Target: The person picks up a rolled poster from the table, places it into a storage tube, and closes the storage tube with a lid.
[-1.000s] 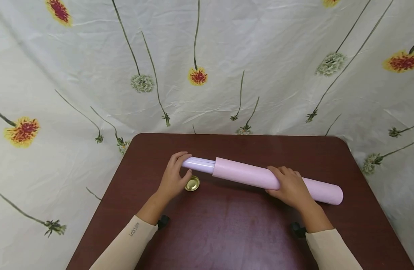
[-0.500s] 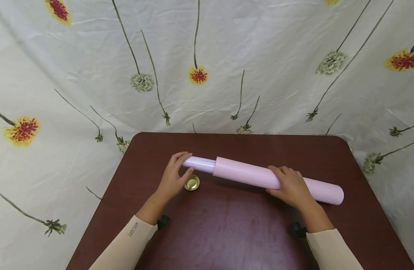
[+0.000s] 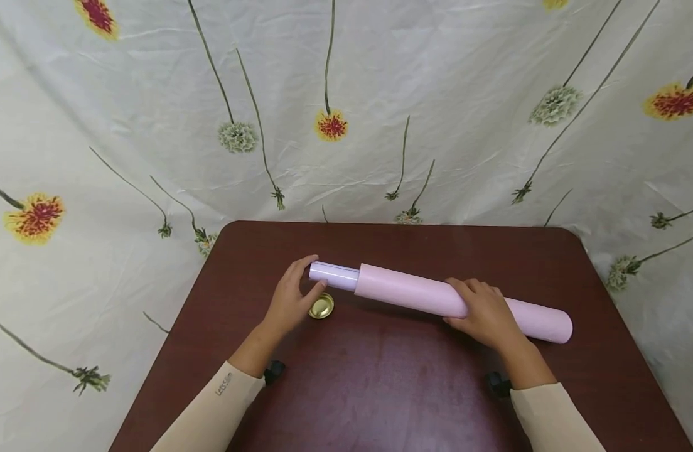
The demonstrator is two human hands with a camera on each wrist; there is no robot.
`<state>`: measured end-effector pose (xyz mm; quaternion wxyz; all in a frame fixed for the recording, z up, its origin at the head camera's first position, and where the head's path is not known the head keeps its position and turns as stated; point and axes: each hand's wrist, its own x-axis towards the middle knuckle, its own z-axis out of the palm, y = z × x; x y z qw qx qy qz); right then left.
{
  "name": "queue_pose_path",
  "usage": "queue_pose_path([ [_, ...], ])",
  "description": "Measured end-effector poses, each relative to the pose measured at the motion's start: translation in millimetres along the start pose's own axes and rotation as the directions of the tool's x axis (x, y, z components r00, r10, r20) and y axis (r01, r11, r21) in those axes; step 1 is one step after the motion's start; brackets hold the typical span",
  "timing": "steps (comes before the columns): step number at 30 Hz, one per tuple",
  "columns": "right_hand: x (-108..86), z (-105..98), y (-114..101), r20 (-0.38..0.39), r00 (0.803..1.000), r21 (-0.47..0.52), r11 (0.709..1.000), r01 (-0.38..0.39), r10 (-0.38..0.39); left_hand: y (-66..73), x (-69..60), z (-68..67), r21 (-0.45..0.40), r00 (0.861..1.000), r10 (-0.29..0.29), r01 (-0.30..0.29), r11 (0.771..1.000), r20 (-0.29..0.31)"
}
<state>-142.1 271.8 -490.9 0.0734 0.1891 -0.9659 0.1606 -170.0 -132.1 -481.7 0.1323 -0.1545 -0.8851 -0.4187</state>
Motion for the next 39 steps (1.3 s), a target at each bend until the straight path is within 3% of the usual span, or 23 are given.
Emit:
queue_pose_path([
  [6,-0.1,2.7,-2.4,0.005,1.000,0.007,1.000,-0.001,0.001,2.0,-3.2,2.4,-0.068,0.999,-0.038,0.039,0.997,0.016],
  [13,0.4,4.4,-3.4,0.001,1.000,0.006,1.000,-0.002,0.002,2.1,-3.6,6.1,-0.077,0.999,-0.046,0.047,0.996,0.012],
  [22,1.5,6.0,-5.8,-0.006,1.000,0.003,1.000,-0.007,0.007,4.6,-4.3,8.5,0.015,0.997,-0.079,0.079,0.997,0.020],
  [27,1.8,7.0,-7.9,-0.012,1.000,0.006,1.000,-0.009,0.009,5.3,-4.1,10.1,0.011,0.998,-0.057,0.057,0.998,0.013],
  [34,4.9,8.8,-10.1,-0.011,1.000,0.012,1.000,-0.006,0.007,1.9,-2.8,14.7,-0.069,1.000,-0.014,0.014,0.998,0.012],
  [39,6.7,10.5,-11.4,-0.020,1.000,0.013,1.000,-0.004,0.005,3.1,-3.1,17.8,-0.067,1.000,-0.001,0.003,0.998,0.025],
])
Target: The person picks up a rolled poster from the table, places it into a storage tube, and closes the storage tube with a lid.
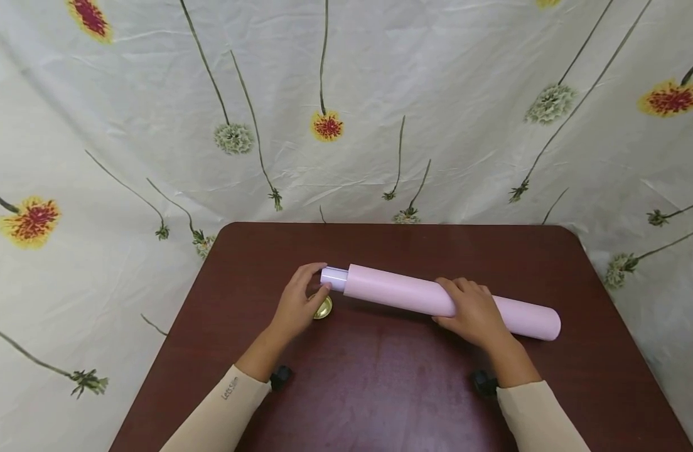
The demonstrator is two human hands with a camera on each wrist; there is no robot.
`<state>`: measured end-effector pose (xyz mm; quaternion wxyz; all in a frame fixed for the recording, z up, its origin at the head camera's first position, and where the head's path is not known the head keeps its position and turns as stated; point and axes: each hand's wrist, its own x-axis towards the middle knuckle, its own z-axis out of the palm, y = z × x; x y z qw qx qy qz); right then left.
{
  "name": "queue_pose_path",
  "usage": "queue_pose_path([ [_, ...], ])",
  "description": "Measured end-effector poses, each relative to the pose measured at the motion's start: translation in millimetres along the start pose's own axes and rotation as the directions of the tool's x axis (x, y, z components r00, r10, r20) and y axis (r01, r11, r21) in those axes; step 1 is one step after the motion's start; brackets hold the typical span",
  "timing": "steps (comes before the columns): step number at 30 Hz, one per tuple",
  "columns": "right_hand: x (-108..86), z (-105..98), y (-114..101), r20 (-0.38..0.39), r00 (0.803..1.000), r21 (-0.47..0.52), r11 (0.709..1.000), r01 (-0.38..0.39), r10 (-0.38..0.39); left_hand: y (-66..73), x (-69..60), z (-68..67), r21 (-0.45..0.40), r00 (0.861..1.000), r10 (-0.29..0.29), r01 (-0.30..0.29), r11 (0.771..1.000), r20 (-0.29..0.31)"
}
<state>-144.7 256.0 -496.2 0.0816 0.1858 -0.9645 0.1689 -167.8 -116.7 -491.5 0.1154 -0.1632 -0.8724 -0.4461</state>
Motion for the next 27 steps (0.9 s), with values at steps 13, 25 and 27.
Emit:
queue_pose_path([
  [13,2.1,1.8,-2.8,0.007,1.000,0.005,1.000,-0.002,0.002,1.7,-2.7,7.8,-0.001,0.999,-0.012,0.012,1.000,0.039],
  [25,4.2,4.0,-4.4,0.000,1.000,0.011,1.000,0.000,0.000,4.2,-4.3,10.0,0.009,0.999,0.005,-0.005,1.000,0.039],
  [27,4.4,4.5,-4.9,0.002,1.000,0.013,1.000,-0.001,0.001,4.7,-4.5,10.3,0.024,0.999,0.010,-0.011,1.000,0.039],
])
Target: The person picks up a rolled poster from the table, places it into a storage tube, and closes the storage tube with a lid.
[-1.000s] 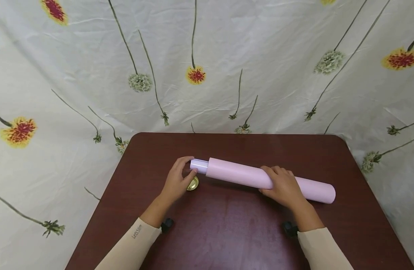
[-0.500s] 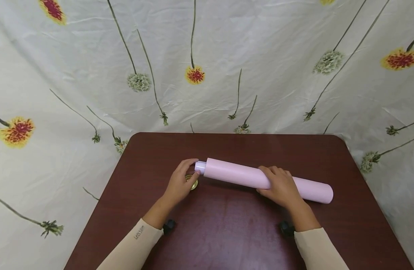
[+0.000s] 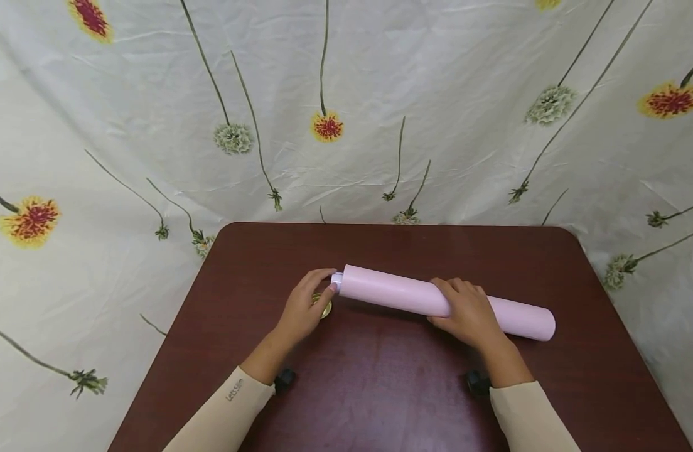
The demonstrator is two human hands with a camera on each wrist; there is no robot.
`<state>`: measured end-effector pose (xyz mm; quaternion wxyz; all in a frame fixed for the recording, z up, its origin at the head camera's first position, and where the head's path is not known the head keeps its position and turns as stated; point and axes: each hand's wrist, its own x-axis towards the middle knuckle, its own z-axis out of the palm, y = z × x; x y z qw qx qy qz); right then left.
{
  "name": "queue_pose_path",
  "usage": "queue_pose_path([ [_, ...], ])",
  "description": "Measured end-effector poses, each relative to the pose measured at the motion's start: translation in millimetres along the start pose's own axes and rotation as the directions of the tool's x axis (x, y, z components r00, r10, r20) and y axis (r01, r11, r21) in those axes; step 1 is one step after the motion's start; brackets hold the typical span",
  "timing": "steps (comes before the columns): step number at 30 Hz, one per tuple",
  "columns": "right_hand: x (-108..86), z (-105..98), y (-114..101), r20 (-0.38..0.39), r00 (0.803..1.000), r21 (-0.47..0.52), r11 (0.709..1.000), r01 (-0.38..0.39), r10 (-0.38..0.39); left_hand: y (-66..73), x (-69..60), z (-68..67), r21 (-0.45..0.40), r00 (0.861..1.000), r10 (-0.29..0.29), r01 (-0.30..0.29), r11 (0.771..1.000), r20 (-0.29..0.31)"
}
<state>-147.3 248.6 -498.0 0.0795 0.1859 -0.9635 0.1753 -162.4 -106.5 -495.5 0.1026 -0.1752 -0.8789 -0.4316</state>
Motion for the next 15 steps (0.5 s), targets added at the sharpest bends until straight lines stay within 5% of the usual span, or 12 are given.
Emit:
queue_pose_path([
  [15,0.3,2.4,-1.8,0.005,1.000,0.000,1.000,0.000,0.000,-0.2,-2.4,9.5,-0.019,0.999,0.036,-0.036,0.999,0.025],
])
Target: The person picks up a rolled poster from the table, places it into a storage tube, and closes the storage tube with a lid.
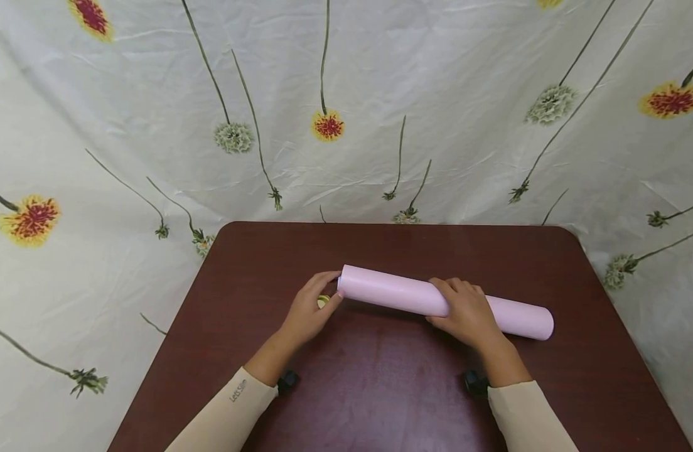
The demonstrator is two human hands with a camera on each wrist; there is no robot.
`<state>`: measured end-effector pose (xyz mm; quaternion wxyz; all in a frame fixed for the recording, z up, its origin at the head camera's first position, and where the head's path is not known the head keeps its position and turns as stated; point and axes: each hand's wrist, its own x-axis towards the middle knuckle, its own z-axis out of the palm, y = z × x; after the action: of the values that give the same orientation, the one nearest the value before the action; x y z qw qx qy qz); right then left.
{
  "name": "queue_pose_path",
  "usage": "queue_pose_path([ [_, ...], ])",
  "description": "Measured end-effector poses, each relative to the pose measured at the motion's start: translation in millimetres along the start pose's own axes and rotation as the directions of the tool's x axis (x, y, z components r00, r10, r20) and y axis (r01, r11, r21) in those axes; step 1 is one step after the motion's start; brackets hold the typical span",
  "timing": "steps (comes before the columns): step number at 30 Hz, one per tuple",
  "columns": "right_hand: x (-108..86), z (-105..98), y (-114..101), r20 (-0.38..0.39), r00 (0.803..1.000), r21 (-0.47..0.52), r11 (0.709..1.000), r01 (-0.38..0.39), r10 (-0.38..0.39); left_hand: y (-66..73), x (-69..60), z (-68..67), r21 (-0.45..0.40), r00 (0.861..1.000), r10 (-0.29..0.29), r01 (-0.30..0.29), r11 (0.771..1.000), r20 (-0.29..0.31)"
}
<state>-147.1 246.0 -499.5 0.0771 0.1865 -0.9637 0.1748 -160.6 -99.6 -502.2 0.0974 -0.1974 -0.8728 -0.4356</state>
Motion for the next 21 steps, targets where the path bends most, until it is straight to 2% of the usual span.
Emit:
queue_pose_path([
  [7,1.1,0.4,-1.9,0.002,1.000,0.000,1.000,-0.006,0.006,0.0,-1.6,1.2,0.066,1.000,-0.028,0.027,0.997,0.006],
  [15,0.8,0.6,-4.3,0.006,1.000,0.006,1.000,-0.008,0.008,3.4,-2.1,2.9,0.089,1.000,0.019,-0.020,0.996,0.006],
  [21,0.4,0.0,-4.9,0.016,1.000,0.007,1.000,-0.010,0.010,3.9,-2.9,5.1,0.109,0.999,0.050,-0.048,0.993,-0.016],
])
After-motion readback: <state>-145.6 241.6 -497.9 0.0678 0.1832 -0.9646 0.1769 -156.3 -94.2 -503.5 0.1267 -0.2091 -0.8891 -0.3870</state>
